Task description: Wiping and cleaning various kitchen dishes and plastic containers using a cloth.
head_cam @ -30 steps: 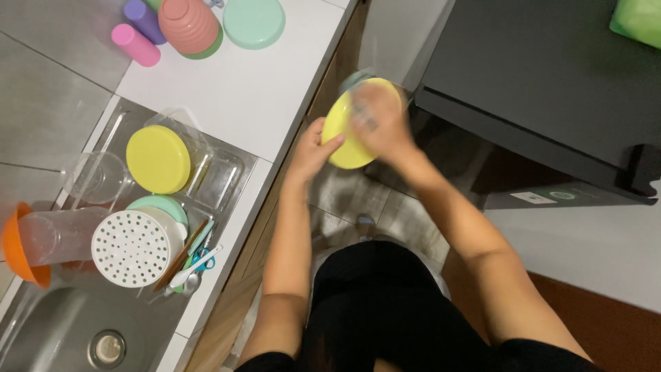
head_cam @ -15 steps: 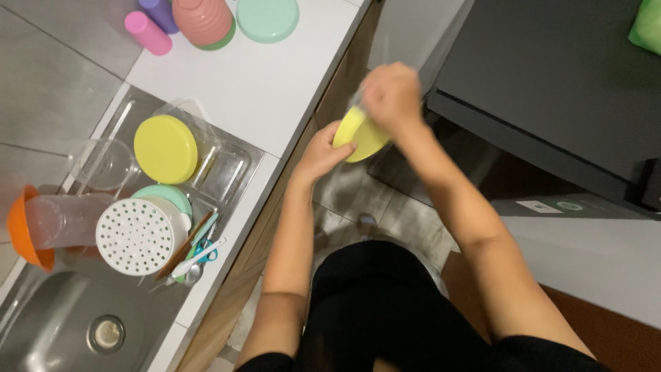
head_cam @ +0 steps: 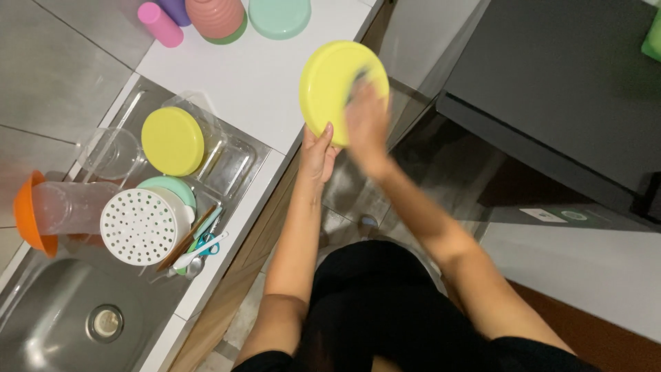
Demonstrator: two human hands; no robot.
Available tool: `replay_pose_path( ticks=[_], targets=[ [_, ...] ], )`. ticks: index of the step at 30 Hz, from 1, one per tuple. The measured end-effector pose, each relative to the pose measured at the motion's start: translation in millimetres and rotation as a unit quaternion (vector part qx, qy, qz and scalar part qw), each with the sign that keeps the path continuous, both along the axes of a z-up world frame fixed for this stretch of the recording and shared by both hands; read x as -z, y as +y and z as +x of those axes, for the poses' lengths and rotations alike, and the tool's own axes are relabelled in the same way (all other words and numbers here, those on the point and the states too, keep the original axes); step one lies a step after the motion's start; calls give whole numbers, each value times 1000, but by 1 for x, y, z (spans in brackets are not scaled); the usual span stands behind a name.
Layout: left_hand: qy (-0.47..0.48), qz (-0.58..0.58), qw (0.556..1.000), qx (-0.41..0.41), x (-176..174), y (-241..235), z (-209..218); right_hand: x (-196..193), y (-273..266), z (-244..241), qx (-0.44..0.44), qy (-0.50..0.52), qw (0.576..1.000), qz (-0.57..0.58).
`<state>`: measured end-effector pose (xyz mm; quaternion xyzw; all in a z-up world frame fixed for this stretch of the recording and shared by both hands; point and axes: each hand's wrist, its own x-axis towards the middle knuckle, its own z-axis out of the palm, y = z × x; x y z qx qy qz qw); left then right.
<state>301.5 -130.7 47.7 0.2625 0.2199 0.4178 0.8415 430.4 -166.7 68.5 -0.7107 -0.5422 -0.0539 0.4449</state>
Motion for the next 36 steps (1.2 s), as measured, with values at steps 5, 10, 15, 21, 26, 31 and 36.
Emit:
replay_pose_path(
  ticks=[5, 10, 15, 21, 26, 31, 36],
  targets=[
    [-45, -1, 998, -33, 19, 7, -5, 31, -10, -8, -85, -9, 996, -30],
    [-3, 13, 999, 36, -3, 7, -32, 10, -8, 46, -68, 160, 974, 143],
    [102, 137, 973, 158, -23, 19, -44, -35, 1, 62, 20, 153, 987, 52],
    [334, 426, 828, 146, -17, 30, -21, -62, 2, 9, -171, -147, 971, 76],
    [365, 320, 846, 221, -24, 13, -29, -35, 17, 57, -117, -50, 991, 40],
    [246, 334, 893, 175, -46, 7, -30, -24, 21, 89, -32, 132, 987, -85],
    [283, 280, 889, 226, -39, 19, -23, -112, -3, 13, -276, -175, 944, 49]
  ],
)
